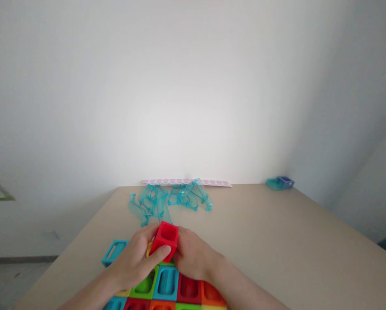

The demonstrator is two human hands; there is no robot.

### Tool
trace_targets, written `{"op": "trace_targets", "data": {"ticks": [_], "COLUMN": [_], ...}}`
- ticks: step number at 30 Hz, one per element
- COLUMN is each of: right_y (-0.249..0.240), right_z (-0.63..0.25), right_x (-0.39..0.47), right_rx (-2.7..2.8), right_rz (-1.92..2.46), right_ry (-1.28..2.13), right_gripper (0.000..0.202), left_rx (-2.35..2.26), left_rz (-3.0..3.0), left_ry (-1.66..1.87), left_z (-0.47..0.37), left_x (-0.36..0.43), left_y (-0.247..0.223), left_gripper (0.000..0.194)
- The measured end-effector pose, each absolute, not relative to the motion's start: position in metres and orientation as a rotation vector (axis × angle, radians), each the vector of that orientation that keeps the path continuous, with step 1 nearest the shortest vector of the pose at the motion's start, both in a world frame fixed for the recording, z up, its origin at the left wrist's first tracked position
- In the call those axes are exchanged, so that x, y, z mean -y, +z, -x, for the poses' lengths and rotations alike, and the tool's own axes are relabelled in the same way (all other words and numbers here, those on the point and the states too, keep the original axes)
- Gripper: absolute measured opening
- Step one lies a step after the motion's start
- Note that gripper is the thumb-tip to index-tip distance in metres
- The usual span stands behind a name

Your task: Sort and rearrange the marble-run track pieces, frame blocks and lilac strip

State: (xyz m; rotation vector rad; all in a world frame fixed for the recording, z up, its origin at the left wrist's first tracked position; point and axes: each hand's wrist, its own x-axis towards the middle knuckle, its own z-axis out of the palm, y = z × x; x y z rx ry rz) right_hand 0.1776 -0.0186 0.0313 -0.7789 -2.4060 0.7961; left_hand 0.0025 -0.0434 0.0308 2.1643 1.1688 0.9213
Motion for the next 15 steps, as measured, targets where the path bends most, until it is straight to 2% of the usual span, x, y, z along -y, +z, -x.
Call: {"op": "trace_targets", "data": {"ticks": [4,6,8,12,15], "right_y": [0.034,0.039,0.045,0.052,0.050], "right_z": [-0.188,-0.199,-0.210,-0.222,-0.219], "right_x": [0.010,0.005,0.002,0.002,0.003], "right_rx": [2.413,2.465,2.563,2.766,2.801], "right_rz": [1.039,1.168,1.236,1.263,1.229], "right_ry": [0.605,0.566,0.663,1.072,1.117], "right_gripper": [0.016,0.017,0.023,0.034,0.034], "left_rx": [-1.236,-1.296,-1.368,-1.487,-1.516], "left_rz": [-2.085,-2.126,-2.176,-2.194,-2.194], "left_ry": [0.888,0.831,0.775,0.740,0.740], "left_z": [0.001,0.003,0.004,0.006,0.007], "left_x": [0.039,0.037,0.036,0.033,0.032], "left_y": [0.031,0.030,0.029,0.024,0.021], "left_gripper": [0.025,0.028,0.031,0.034,0.035]}}
